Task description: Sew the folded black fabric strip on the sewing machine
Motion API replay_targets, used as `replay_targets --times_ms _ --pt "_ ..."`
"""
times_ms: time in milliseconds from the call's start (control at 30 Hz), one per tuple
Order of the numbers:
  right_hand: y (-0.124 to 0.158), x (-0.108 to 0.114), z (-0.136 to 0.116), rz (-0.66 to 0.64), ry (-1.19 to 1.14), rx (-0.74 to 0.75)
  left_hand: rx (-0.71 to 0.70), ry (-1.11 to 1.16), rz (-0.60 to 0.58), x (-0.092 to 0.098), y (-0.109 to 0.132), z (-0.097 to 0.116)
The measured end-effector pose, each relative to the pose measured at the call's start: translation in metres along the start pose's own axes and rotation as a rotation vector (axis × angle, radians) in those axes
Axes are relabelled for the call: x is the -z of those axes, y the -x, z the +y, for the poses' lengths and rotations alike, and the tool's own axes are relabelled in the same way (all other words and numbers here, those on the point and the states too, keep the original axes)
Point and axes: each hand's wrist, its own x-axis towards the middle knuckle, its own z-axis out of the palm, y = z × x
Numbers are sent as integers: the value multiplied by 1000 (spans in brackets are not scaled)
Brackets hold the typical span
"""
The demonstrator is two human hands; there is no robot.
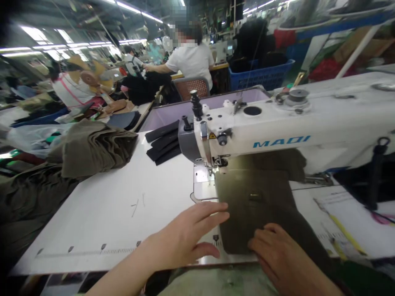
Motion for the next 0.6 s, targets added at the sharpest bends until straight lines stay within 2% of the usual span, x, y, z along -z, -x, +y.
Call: replay_targets --times_ms 100,167,233,300,367,533,600 --pt "-8 2 -24 -225 -94 14 -38 -140 -183 -24 -7 -23" --pt "-14 7 -34 -301 -179 -34 -43 -139 -224 -32 -6 -30" --pt "-15 12 -38 -300 -271 -82 -38 -127 -211 -32 1 -32" --pt "-12 15 -33 -245 -326 -107 -14 -133 -189 -25 15 -31" --pt "-5 16 -17 -151 -292 -127 23 -147 -166 -16 35 -32" --pt "15 25 39 287 116 -246 61 -181 47 -4 84 -42" --pt "16 24 47 293 140 -232 70 -175 138 -6 94 -44"
